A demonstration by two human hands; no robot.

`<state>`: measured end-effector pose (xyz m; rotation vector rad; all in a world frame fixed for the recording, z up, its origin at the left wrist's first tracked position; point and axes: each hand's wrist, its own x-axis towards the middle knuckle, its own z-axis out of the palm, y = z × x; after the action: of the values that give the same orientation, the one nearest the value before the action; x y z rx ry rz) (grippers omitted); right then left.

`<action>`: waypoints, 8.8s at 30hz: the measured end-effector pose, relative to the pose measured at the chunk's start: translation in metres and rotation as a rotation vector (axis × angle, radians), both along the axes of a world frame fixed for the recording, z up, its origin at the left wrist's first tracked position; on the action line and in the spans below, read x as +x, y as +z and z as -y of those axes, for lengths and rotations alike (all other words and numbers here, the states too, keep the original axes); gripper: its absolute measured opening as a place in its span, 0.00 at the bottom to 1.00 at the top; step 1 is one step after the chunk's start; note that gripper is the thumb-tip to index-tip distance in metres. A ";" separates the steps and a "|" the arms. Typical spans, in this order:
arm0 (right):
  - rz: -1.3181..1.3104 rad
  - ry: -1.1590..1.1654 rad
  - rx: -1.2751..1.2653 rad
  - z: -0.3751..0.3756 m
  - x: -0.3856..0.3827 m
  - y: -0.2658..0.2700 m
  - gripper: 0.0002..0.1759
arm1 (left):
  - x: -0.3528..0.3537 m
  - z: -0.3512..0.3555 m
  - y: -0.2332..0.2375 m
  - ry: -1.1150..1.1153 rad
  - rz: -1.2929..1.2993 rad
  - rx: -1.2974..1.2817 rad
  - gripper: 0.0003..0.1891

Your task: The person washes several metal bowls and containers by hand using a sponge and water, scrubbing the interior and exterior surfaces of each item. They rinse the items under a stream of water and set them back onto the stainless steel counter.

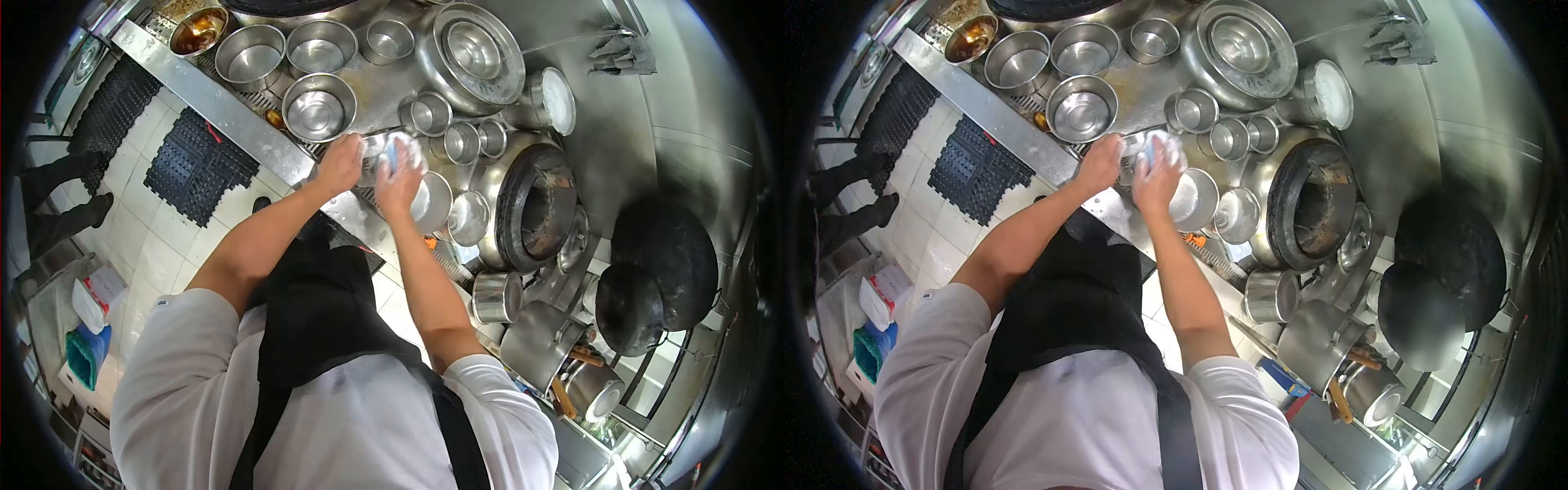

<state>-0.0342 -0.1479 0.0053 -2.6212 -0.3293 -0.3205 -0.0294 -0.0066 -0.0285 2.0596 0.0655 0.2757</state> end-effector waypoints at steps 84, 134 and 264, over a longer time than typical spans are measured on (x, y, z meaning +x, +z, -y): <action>-0.043 0.056 0.106 0.002 0.005 0.003 0.23 | 0.002 0.001 -0.008 -0.090 -0.065 0.133 0.15; -0.276 -0.131 0.085 0.050 0.103 -0.024 0.25 | 0.035 0.037 -0.043 0.341 -0.572 -0.888 0.16; -0.431 -0.057 -0.097 -0.039 0.028 -0.100 0.15 | 0.129 0.035 0.052 -0.829 -0.047 0.940 0.37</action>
<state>-0.0060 -0.1092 -0.0943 -2.7076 -0.1251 0.2488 0.0993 -0.0411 0.0236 2.7767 -1.0429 -0.3313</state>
